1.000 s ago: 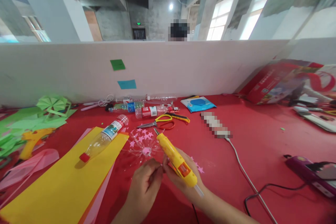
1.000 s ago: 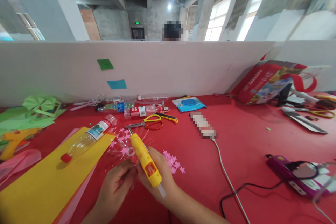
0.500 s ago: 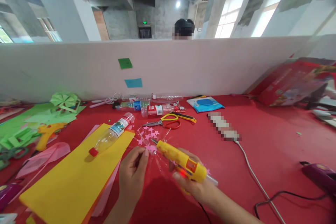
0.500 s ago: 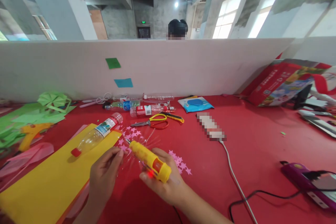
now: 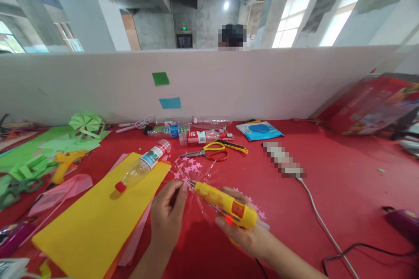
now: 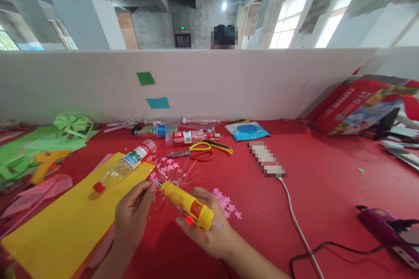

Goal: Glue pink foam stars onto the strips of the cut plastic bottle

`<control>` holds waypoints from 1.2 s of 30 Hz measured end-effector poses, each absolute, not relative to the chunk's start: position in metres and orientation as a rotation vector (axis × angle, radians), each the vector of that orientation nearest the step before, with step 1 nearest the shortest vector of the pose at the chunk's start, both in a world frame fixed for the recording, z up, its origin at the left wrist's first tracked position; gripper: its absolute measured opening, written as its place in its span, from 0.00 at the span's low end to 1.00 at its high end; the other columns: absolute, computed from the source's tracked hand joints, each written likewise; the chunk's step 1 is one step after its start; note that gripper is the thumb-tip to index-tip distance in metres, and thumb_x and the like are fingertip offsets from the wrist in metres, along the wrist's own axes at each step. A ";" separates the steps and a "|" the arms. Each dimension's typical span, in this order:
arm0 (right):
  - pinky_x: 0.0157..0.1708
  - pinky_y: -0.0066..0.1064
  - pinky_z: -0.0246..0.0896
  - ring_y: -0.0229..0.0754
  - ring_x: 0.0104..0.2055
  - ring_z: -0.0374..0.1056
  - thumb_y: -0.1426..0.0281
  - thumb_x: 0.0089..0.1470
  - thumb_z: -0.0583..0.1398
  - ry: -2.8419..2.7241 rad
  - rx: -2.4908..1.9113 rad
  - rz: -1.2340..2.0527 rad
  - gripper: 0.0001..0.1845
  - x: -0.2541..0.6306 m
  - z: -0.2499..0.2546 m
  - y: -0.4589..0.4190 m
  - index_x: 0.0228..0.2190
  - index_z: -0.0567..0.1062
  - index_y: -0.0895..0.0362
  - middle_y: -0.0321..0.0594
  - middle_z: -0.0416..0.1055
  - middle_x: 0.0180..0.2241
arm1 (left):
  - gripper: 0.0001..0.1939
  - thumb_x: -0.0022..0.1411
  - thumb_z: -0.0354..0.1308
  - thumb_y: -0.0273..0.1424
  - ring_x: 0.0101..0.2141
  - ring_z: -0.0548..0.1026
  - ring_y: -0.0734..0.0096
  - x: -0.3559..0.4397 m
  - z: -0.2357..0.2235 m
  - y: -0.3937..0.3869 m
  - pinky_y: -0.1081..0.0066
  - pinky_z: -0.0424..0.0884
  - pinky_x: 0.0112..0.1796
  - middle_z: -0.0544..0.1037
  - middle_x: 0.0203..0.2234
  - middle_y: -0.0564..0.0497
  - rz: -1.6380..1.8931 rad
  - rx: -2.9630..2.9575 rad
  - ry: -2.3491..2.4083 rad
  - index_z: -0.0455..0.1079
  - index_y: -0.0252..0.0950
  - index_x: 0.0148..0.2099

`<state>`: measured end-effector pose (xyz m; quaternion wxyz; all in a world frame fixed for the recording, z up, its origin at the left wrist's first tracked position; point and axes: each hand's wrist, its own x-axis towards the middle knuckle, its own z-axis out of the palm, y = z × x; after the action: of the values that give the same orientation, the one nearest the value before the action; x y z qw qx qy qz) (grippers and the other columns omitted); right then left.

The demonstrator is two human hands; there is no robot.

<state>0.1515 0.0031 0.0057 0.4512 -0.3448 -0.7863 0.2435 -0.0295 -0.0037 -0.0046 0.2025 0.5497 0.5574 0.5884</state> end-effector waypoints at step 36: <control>0.22 0.32 0.62 0.41 0.21 0.62 0.61 0.54 0.55 -1.980 -0.843 0.695 0.12 0.150 -0.001 0.005 0.25 0.73 0.53 0.36 0.65 0.18 | 0.09 0.59 0.54 0.34 0.21 0.66 0.77 -0.030 -0.005 -0.002 0.79 0.64 0.24 0.68 0.19 0.56 1.651 1.627 1.580 0.70 0.36 0.30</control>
<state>0.1499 0.0047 -0.0014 0.4260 -0.3372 -0.7922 0.2780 -0.0299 -0.0020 -0.0047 0.1673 0.5717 0.5552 0.5804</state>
